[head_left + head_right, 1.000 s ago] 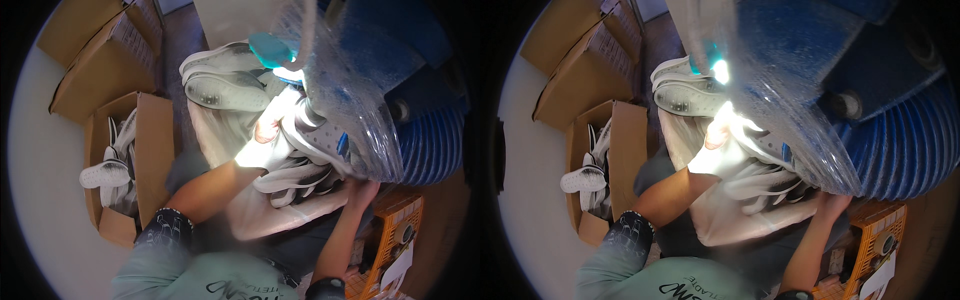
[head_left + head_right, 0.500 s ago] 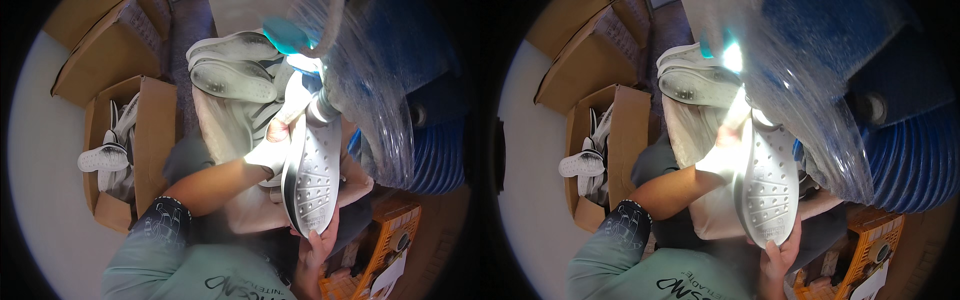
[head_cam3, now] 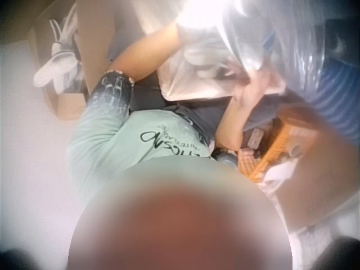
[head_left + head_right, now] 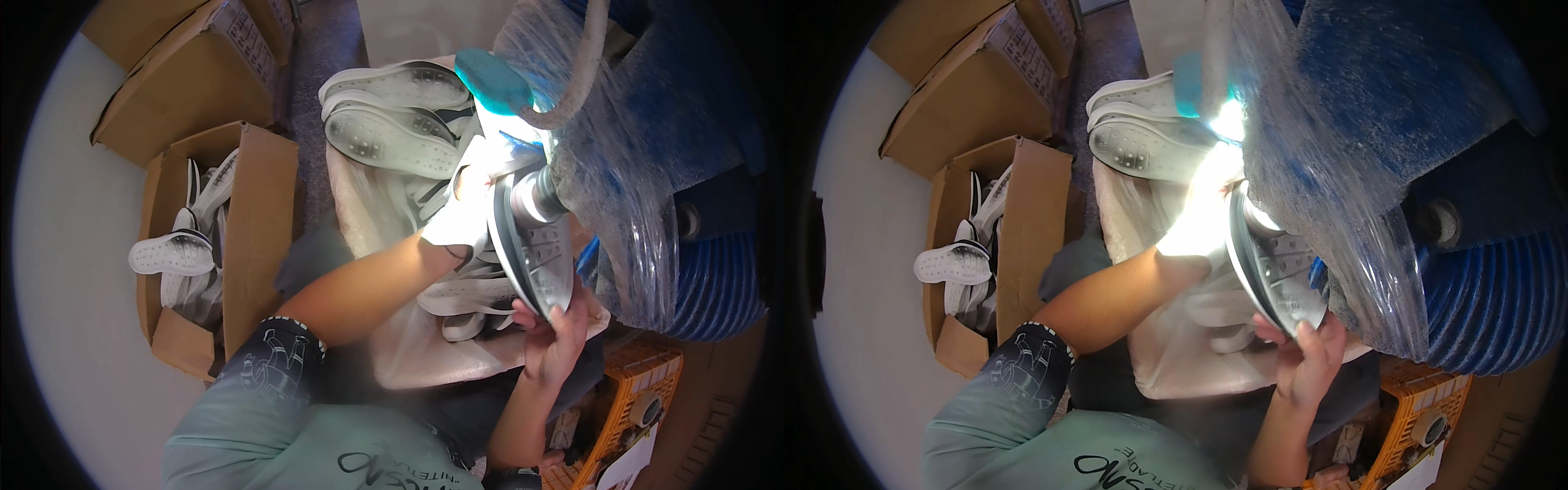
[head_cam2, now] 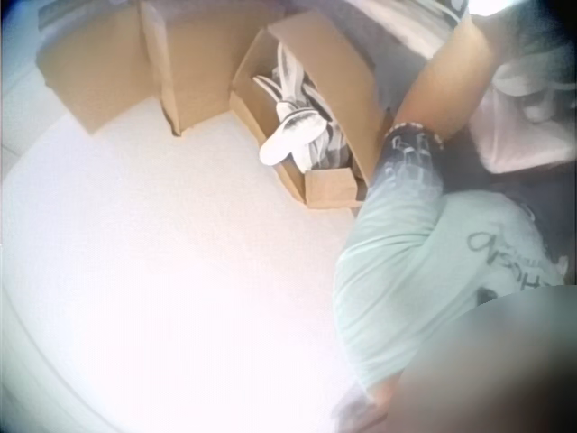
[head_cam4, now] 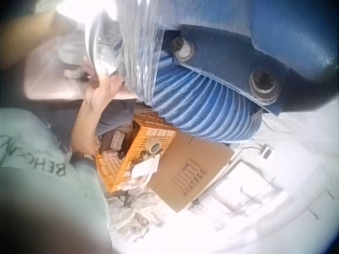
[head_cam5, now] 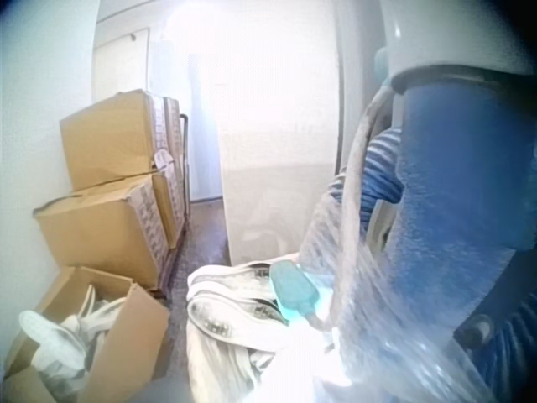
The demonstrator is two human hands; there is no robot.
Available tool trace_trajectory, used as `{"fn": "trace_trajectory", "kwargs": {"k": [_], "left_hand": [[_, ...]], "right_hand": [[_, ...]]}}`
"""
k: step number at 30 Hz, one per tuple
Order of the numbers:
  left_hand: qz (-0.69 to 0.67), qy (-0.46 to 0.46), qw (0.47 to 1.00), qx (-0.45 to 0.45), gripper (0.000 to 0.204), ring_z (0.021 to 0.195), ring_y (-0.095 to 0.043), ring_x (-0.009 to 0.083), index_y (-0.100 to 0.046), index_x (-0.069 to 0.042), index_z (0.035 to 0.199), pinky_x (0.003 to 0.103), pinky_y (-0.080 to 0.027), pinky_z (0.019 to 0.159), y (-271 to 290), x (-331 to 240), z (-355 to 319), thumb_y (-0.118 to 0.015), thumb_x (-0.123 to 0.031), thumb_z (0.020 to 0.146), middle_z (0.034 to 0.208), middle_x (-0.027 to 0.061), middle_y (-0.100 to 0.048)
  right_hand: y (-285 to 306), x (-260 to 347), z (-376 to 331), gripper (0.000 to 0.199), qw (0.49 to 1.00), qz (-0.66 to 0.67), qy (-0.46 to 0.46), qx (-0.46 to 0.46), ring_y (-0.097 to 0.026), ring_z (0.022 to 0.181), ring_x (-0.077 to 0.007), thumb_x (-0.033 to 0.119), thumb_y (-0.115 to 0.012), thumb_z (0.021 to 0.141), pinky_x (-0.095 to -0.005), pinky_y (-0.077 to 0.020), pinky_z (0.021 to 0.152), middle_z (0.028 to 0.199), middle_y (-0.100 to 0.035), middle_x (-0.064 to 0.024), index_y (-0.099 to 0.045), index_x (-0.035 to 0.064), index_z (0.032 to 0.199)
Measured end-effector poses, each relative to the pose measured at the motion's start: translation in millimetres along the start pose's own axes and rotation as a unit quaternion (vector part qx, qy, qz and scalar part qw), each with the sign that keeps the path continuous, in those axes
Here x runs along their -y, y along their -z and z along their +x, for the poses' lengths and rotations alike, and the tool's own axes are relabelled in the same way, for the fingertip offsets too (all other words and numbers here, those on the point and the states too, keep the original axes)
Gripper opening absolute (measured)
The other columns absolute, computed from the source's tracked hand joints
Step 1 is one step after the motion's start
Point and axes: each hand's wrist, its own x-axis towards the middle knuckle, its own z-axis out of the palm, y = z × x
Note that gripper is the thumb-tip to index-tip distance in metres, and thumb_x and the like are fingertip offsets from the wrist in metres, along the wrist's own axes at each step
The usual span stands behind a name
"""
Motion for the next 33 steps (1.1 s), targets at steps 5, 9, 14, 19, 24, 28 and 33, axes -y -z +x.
{"fn": "trace_trajectory", "kwargs": {"k": [5, 9, 14, 19, 24, 28, 33], "left_hand": [[0.033, -0.163, 0.982, 0.088, 0.03, 0.091, -0.065, 0.0152, -0.054, -0.002, 0.124, 0.025, -0.055, 0.074, 20, -14, 28, -0.05, -0.02, 0.101, 0.108, 0.0079, -0.063], [0.03, -0.091, 0.995, 0.016, 0.023, 0.083, -0.064, 0.0154, -0.056, -0.003, 0.115, 0.027, -0.055, 0.068, 21, -38, 38, -0.05, -0.02, 0.1, 0.1, 0.0067, -0.063], [0.087, -0.082, 0.987, -0.112, 0.02, 0.078, -0.067, 0.0223, -0.062, 0.0, 0.105, 0.032, -0.056, 0.066, 16, -50, 39, -0.052, -0.015, 0.096, 0.093, 0.0107, -0.066], [-0.03, -0.014, 0.977, -0.212, 0.03, 0.081, -0.065, 0.0226, -0.061, -0.001, 0.113, 0.033, -0.056, 0.071, 36, -60, 44, -0.053, -0.024, 0.095, 0.098, 0.0114, -0.065], [0.01, 0.011, 0.962, -0.271, 0.041, 0.089, -0.063, 0.0252, -0.062, -0.003, 0.111, 0.037, -0.054, 0.078, 50, -57, 38, -0.06, -0.036, 0.087, 0.099, 0.0112, -0.066], [-0.047, 0.035, 0.97, -0.235, 0.041, 0.092, -0.063, 0.0262, -0.062, -0.004, 0.114, 0.037, -0.053, 0.081, 45, -60, 23, -0.06, -0.036, 0.088, 0.1, 0.0107, -0.066], [-0.081, 0.07, 0.962, -0.252, 0.032, 0.091, -0.064, 0.0243, -0.06, -0.003, 0.115, 0.035, -0.054, 0.08, 48, -57, -10, -0.058, -0.025, 0.091, 0.1, 0.0108, -0.066]], "right_hand": [[4, -6, 37, 0.067, 0.994, 0.049, 0.052, 0.087, -0.071, 0.089, -0.0375, 0.007, -0.062, 0.088, -0.0363, -0.0642, 0.071, 0.122, -0.059, -0.0294, -0.028, -0.0124, 0.143], [-1, -11, 65, 0.068, 0.99, 0.066, 0.018, 0.121, -0.071, 0.093, -0.0383, -0.003, -0.066, 0.083, -0.0355, -0.0644, 0.074, 0.122, -0.058, -0.0301, -0.031, -0.0137, 0.141], [-12, -18, 80, 0.053, 0.988, 0.067, 0.022, 0.135, -0.071, 0.089, -0.0402, 0.001, -0.069, 0.084, -0.0381, -0.0649, 0.073, 0.109, -0.065, -0.0293, -0.045, -0.0156, 0.128], [-22, -21, 85, 0.047, 0.987, 0.077, 0.012, 0.144, -0.071, 0.088, -0.0413, -0.001, -0.07, 0.082, -0.0386, -0.0657, 0.07, 0.104, -0.066, -0.0298, -0.05, -0.0182, 0.121], [-31, -21, 82, 0.047, 0.989, 0.068, 0.006, 0.133, -0.071, 0.087, -0.041, -0.003, -0.071, 0.081, -0.0388, -0.0662, 0.07, 0.103, -0.066, -0.0286, -0.051, -0.0173, 0.12], [-36, -28, 73, 0.062, 0.991, 0.042, 0.022, 0.129, -0.071, 0.089, -0.0372, 0.009, -0.074, 0.083, -0.036, -0.0652, 0.069, 0.112, -0.064, -0.0246, -0.043, -0.014, 0.132], [-26, -41, 28, 0.088, 0.991, -0.052, 0.042, 0.119, -0.07, 0.093, -0.032, 0.025, -0.074, 0.083, -0.035, -0.0617, 0.067, 0.122, -0.06, -0.0235, -0.024, -0.0107, 0.147]]}}
